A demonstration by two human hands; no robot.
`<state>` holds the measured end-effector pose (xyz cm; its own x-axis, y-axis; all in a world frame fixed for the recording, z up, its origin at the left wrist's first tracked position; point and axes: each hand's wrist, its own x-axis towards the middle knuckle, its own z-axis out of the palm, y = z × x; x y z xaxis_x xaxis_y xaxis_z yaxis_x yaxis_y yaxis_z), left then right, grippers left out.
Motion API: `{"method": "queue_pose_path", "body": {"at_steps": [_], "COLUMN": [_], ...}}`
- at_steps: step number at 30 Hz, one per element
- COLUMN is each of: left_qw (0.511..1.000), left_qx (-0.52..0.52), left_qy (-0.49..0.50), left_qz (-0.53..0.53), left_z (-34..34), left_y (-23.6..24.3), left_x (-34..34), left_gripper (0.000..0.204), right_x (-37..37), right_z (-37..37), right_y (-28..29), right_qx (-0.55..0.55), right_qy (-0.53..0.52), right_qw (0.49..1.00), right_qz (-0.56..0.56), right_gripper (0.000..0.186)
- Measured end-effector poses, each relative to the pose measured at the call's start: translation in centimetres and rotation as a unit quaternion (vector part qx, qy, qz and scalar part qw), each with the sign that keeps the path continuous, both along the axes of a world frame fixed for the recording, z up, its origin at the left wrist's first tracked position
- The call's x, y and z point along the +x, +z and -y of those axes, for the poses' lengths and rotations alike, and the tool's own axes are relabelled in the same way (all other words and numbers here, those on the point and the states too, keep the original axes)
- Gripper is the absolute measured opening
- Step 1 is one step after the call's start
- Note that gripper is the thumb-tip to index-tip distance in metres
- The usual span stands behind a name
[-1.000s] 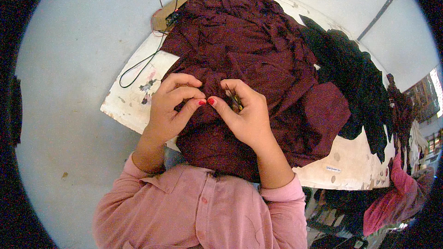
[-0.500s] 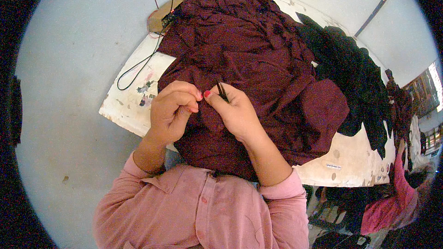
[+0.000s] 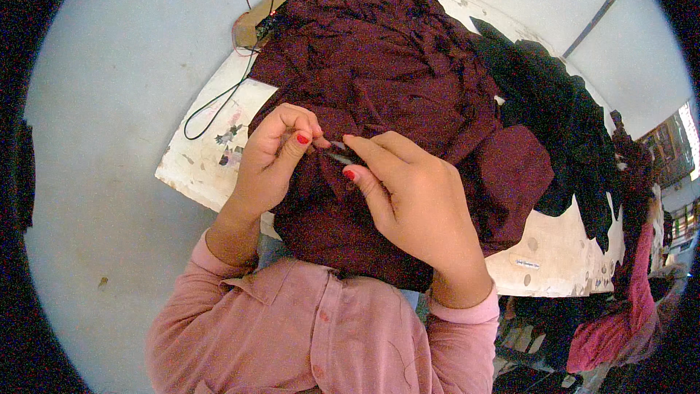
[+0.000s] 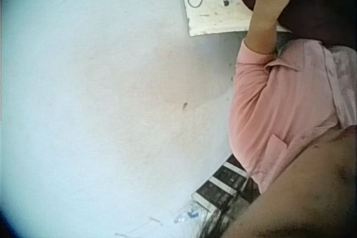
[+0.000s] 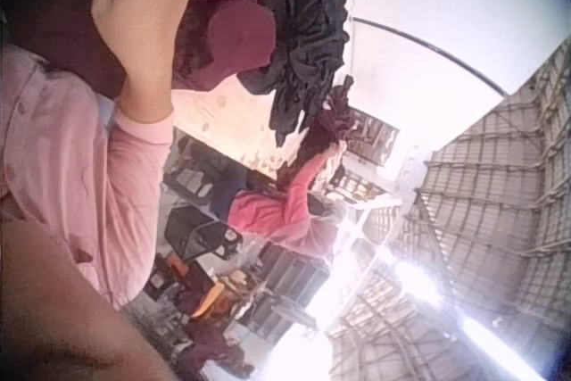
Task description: The person uses a small blade to cut a maroon fabric on a table, repeatedly lifting and repositioning the material to access different areas. The person works on the fabric one section at a time, removing small pieces and continuing the process across the surface.
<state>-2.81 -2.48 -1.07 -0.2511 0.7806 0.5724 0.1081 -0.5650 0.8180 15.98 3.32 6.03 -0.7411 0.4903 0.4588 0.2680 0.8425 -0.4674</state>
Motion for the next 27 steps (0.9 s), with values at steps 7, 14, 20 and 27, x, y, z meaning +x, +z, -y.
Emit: {"method": "queue_pose_path", "body": {"at_steps": [7,14,20,27], "left_qw": [0.992,0.986,0.994,0.952], "left_qx": [0.017,0.013,-0.018,-0.199], "left_qy": [0.068,0.071,0.072,0.147], "left_qz": [-0.109,-0.147,-0.086,-0.183], "left_z": [0.2,0.4,0.1,0.5], "left_y": [0.4,0.7,0.2,0.4], "left_x": [-0.2,-0.4,-0.4,-2.9], "left_gripper": [0.007,0.011,0.011,0.048], "right_x": [-1.0,-1.8,-1.7,0.4], "right_z": [-0.4,-0.7,-1.0,-5.4], "right_y": [1.1,1.4,1.1,-3.9], "right_qx": [0.053,0.074,0.062,-0.192], "right_qy": [0.027,0.041,0.049,-0.188], "right_qw": [0.997,0.994,0.995,0.961], "right_qz": [0.041,0.063,0.062,-0.062], "right_gripper": [0.021,0.017,0.019,0.030]}}
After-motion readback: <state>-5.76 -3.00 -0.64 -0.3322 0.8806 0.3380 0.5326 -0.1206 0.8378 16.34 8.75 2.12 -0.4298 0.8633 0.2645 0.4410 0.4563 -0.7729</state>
